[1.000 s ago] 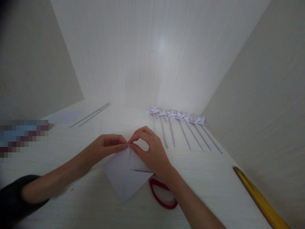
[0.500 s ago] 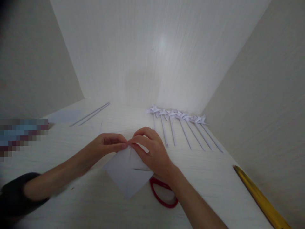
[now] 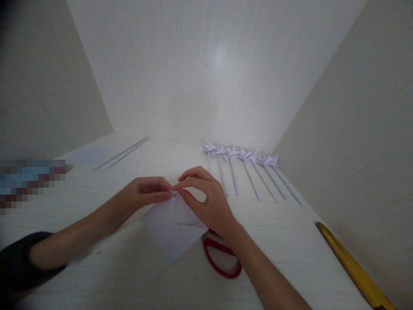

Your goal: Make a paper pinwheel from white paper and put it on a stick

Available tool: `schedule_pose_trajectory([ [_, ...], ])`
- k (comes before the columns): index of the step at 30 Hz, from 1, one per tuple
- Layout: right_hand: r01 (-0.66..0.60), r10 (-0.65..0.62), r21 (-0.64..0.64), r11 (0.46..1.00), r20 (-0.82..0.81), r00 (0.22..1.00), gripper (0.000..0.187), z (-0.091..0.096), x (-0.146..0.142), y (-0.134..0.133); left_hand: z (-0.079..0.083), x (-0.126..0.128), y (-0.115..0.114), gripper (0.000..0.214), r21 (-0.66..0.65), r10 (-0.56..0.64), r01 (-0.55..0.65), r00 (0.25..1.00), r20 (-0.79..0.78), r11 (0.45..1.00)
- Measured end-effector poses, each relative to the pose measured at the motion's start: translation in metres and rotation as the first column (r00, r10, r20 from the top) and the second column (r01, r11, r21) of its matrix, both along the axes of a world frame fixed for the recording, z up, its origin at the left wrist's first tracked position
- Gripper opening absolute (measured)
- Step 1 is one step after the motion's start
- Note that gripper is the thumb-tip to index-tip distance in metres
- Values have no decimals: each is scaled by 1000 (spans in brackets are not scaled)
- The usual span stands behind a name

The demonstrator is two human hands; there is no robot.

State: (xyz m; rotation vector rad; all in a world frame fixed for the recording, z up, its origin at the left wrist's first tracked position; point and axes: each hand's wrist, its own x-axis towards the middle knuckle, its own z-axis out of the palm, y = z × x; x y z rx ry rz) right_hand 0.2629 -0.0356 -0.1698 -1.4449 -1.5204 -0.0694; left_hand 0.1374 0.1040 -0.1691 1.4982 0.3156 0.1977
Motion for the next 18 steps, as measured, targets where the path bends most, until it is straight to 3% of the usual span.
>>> schedule_pose_trajectory([
  [8,-36,18,-65,997,-264,964,5,-1,4,5,-3,2,2,17,99,-5,3,1000,14,995],
  [14,-102,33,-193,976,-328,944,5,-5,8,6,-4,1,3,17,311,-46,30,998,45,950],
  [18,-101,21,-242,965,-312,950,5,-2,8,5,-4,0,4,18,375,-65,45,997,40,926],
])
